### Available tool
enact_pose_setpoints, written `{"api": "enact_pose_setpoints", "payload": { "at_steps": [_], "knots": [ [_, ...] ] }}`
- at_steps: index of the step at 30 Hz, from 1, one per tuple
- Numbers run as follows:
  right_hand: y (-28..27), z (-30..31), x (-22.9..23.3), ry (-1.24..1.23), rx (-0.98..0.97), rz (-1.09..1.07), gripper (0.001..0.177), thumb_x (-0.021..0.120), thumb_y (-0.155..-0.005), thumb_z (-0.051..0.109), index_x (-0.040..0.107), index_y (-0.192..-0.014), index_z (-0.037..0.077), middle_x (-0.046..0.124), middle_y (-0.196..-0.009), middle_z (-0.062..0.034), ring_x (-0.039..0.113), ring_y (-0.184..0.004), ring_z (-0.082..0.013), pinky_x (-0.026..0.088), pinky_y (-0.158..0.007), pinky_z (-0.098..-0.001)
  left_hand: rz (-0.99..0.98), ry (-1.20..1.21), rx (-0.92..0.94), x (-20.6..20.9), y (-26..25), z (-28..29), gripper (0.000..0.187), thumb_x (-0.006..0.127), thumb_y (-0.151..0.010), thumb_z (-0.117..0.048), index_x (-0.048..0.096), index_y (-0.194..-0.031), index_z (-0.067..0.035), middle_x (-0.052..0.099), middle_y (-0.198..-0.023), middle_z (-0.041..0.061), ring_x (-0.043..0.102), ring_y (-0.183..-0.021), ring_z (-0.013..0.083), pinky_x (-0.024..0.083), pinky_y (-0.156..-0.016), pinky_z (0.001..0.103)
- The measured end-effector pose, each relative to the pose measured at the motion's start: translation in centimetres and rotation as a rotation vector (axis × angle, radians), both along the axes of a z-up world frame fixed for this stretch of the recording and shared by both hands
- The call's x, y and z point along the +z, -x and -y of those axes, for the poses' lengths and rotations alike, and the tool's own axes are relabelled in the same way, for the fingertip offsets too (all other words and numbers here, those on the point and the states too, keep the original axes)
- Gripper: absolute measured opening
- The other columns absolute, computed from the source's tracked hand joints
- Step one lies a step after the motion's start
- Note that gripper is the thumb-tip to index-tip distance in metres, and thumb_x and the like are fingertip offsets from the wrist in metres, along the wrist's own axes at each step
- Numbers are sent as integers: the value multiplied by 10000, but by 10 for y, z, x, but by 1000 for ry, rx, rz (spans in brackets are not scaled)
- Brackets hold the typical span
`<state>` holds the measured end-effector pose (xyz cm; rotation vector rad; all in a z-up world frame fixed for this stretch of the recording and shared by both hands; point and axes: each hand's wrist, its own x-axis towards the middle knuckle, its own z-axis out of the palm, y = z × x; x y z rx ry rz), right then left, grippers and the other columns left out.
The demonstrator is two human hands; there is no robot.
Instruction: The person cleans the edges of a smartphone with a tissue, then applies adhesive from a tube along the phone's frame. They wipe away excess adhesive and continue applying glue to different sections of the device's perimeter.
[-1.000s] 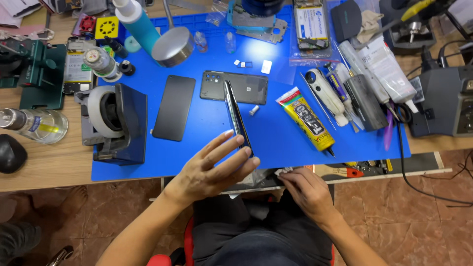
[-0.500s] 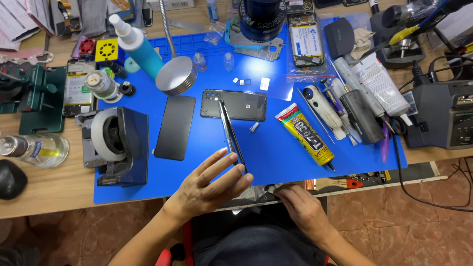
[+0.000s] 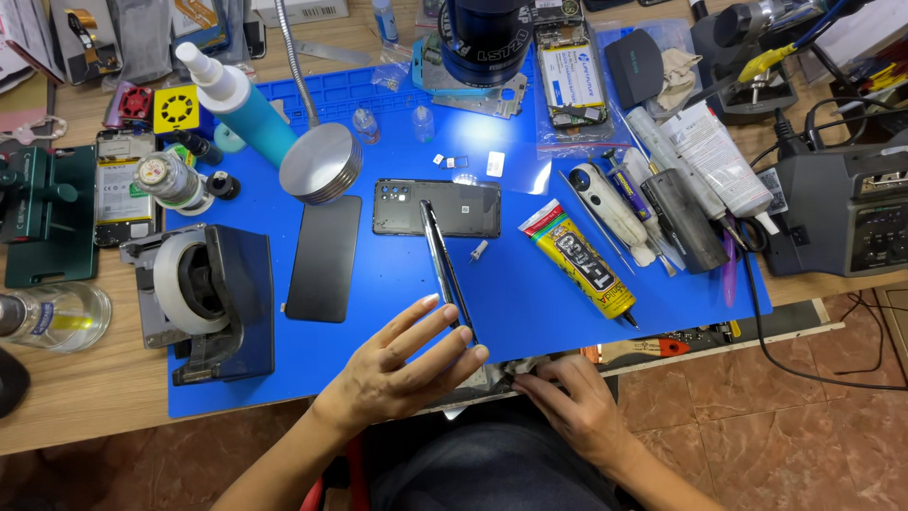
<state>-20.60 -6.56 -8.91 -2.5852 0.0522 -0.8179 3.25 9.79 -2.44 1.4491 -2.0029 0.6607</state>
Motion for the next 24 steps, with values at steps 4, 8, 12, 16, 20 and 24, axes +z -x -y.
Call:
{"api": "enact_pose_setpoints", "payload": {
  "at_steps": [4, 8, 12, 16, 20, 24],
  "knots": [
    [-5, 0, 11, -159, 42, -78, 248, 698, -978, 62, 711, -1225, 42, 663, -1084, -106, 685, -945, -247, 589, -890, -358, -12, -9, -31, 2, 1, -1, 302, 771, -1073, -117, 658, -1347, -61, 484, -1381, 119, 571, -1316, 310, 636, -1093, 547],
    [-14, 8, 33, -104, 89, 14, 114, 732, -947, 58, 711, -1058, 44, 723, -1027, -73, 724, -924, -213, 601, -869, -336, -20, -8, -42, 3, 3, -2, 307, 803, -1062, -126, 675, -1337, -73, 505, -1358, 108, 592, -1301, 299, 637, -1091, 523],
    [-37, 30, 55, -67, 84, 19, 257, 740, -939, 136, 735, -1180, 45, 793, -993, -54, 744, -866, -183, 612, -823, -317, -46, 51, -37, 3, 7, -1, 340, 904, -1022, -191, 710, -1280, -83, 538, -1333, 90, 630, -1258, 274, 657, -1068, 491],
    [-86, 40, 68, -43, 0, -79, 316, 687, -985, -55, 689, -1292, 17, 673, -1039, -95, 691, -921, -227, 564, -865, -368, -37, 55, -23, 1, 7, -3, 350, 926, -1018, -191, 718, -1281, -92, 519, -1346, 89, 630, -1252, 265, 648, -1078, 481],
    [-120, 43, 54, 112, -93, -234, 354, 659, -994, 4, 701, -1319, 137, 564, -1093, -81, 599, -751, -259, 521, -587, -435, -36, 41, -15, 4, 6, -5, 339, 907, -1025, -184, 717, -1290, -91, 528, -1337, 85, 648, -1235, 259, 644, -1079, 477],
    [-134, 40, 55, 192, -115, -268, 114, 709, -977, 68, 652, -1066, 111, 543, -1073, -87, 580, -740, -277, 482, -512, -471, -22, 17, -16, 5, 1, -11, 357, 879, -1049, -168, 683, -1343, -114, 519, -1339, 87, 638, -1249, 254, 643, -1093, 462]
  ]
}}
